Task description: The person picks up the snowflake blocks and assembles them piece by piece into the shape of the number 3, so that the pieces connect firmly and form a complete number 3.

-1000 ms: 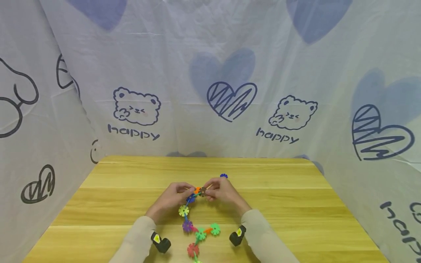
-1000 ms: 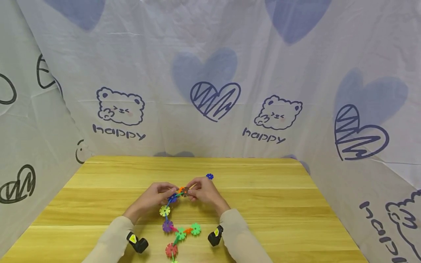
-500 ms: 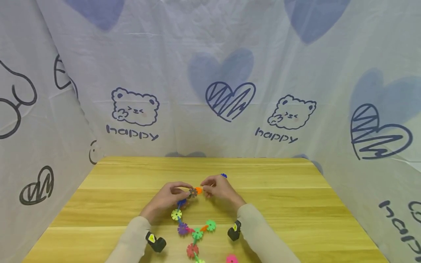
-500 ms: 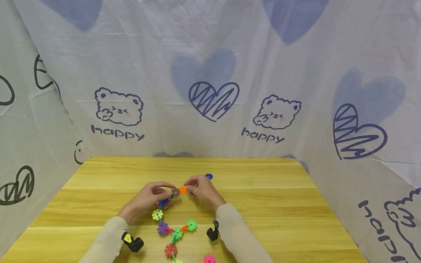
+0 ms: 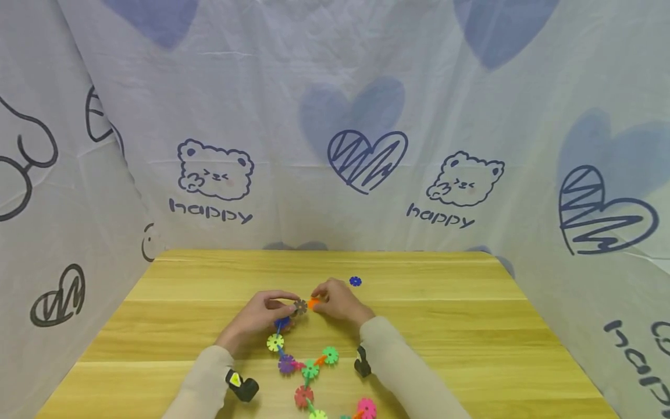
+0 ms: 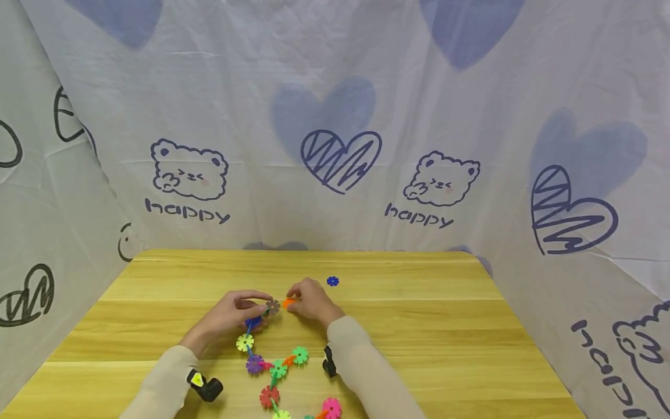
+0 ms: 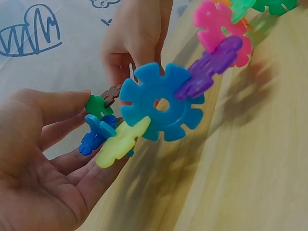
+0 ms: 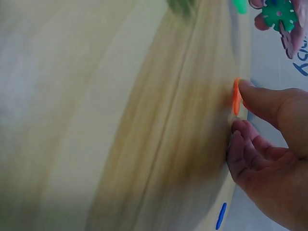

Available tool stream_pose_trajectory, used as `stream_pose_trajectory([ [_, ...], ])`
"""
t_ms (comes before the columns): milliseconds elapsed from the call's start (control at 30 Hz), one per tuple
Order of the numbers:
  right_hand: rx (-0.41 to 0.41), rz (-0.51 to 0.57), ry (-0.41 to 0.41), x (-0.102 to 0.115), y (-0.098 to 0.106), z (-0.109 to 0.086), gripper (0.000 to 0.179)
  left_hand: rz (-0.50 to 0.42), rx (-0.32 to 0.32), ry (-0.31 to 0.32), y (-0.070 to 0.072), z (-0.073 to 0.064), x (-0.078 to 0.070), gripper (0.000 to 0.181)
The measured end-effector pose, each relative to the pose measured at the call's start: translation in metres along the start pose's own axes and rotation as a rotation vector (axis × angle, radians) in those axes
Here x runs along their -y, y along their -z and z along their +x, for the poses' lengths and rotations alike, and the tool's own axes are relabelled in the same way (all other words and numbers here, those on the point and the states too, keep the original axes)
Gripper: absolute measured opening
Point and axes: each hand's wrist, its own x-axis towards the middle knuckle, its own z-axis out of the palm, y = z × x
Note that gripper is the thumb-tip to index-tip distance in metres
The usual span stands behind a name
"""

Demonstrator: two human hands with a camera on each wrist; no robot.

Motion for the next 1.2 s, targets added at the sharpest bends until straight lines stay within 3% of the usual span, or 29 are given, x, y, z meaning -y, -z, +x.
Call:
stream_pose_trajectory([
  [267, 0.005, -0.03, 0.001, -0.001, 0.001, -0.004, 0.02, 0.031, -0.003, -0.005, -0.002, 0.001, -0.001, 0.036],
  [500, -0.008, 0.072, -0.04, -0.004, 0.01, -0.013, 0.016, 0.056, -0.019, -0.024, -0.005, 0.002, -0.005, 0.035],
  [667, -0.04, 0.112, -0.03, 0.0, 0.015, -0.019, 0.008, 0.01, -0.029, -0.014, -0.007, 0.002, -0.008, 0.037],
  [900, -0.083, 0.147, 0.072, 0.008, 0.014, -0.024, 0.006, -0.11, -0.026, 0.028, -0.01, 0.004, -0.01, 0.036],
  [1200, -0.1, 0.131, 0.095, 0.014, 0.014, -0.026, 0.009, -0.122, -0.034, 0.041, -0.012, 0.005, -0.01, 0.035],
])
